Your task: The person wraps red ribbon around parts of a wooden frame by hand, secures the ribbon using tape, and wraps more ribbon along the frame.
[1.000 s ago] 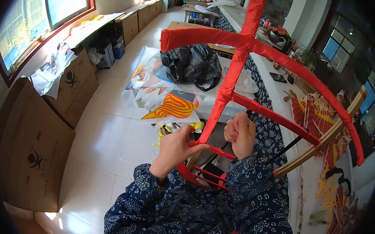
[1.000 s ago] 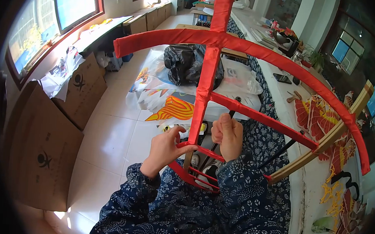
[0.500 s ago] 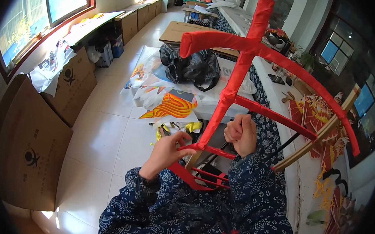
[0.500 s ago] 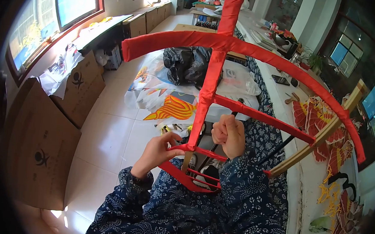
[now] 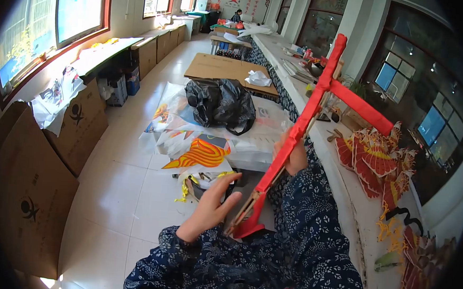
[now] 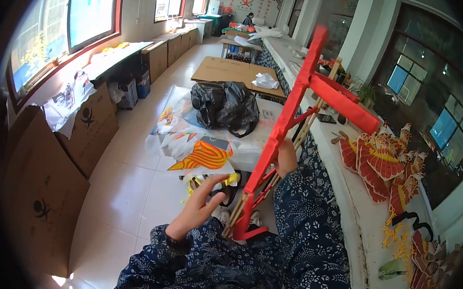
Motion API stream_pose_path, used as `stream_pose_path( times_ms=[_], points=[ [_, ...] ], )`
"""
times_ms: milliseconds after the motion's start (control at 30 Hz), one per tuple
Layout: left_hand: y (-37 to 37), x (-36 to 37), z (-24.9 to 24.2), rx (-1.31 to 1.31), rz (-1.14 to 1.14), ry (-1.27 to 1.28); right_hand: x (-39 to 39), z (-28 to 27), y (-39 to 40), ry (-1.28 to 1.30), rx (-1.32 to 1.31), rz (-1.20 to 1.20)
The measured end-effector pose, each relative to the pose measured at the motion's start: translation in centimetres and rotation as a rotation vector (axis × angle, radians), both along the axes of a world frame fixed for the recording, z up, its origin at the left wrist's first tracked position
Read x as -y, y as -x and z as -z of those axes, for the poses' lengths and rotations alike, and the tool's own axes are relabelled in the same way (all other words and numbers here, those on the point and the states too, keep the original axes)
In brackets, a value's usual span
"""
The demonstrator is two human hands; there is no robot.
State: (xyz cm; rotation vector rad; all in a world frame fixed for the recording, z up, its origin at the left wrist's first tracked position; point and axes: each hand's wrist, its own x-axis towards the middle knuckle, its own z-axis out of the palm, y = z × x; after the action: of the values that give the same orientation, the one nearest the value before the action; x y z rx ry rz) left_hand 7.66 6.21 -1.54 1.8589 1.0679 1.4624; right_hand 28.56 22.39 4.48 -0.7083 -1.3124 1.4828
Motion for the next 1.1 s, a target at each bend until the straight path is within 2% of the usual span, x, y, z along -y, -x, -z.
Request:
stream_pose_path(
  times_ms=[67, 167, 267, 367, 400, 500, 533, 600, 633, 700, 800, 867, 967, 1000, 1067, 1100],
  points=[
    [-1.7, -0.9, -0.8, 0.011, 0.031, -0.049, -0.8, -0.2, -0.2, -0.101, -0.017, -0.063],
    [-3.8, -3.0, -1.8, 0.022, 0.116, -0.072, 0.3, -1.0, -0.9, -0.097, 0.057, -0.335],
    [-5.6, -4.0, -2.5, 0.008, 0.219, -0.024, 1.2, -1.9, -0.5, -0.149, 0.160, -0.308],
    [-7.0, -4.1, -4.0, -0.014, 0.398, 0.218, 0.3, -1.9, -0.8, -0.175, 0.234, -0.328],
    [-7.4, -4.3, -3.7, -0.020, 0.400, 0.224, 0.1, -1.9, -0.9, -0.175, 0.257, -0.360],
    [-8.5, -5.5, -3.1, 0.220, 0.715, 0.367, 0.1, -1.6, -1.1, -0.186, 0.253, -0.458],
    [-9.0, -5.8, -3.1, 0.215, 0.717, 0.374, 0.2, -1.6, -1.2, -0.204, 0.236, -0.529],
    [-10.2, -6.4, -4.1, 0.360, 0.822, 0.239, 0.6, -2.9, -1.3, -0.227, 0.214, -0.596],
    [-10.7, -6.6, -4.2, 0.431, 0.874, 0.173, 0.9, -4.0, -1.4, -0.250, 0.305, -0.668],
    [-10.9, -6.2, -3.7, 0.393, 0.899, 0.232, 1.7, -5.3, -1.8, -0.293, 0.481, -0.811],
    [-10.4, -6.5, -4.5, 0.316, 0.943, 0.275, 2.2, -7.0, -2.0, -0.224, 0.572, -0.867],
    [-10.5, -5.5, -3.9, 0.372, 0.880, 0.262, 1.8, -5.5, -2.7, -0.178, 0.604, -0.903],
    [-10.7, -4.5, -3.2, 0.407, 0.852, 0.257, -0.9, 0.5, -4.4, 0.057, 0.115, -0.613],
    [-11.2, -4.5, -3.1, 0.415, 0.855, 0.257, 1.0, 0.0, -5.1, 0.054, 0.114, -0.613],
    [-12.2, -4.3, -3.1, 0.421, 0.857, 0.259, 5.5, -0.4, -7.6, -0.190, 0.129, -0.103],
    [-12.9, -4.1, -3.2, 0.438, 0.831, 0.258, 5.9, 2.4, -9.7, -0.243, 0.214, 0.099]
  ],
)
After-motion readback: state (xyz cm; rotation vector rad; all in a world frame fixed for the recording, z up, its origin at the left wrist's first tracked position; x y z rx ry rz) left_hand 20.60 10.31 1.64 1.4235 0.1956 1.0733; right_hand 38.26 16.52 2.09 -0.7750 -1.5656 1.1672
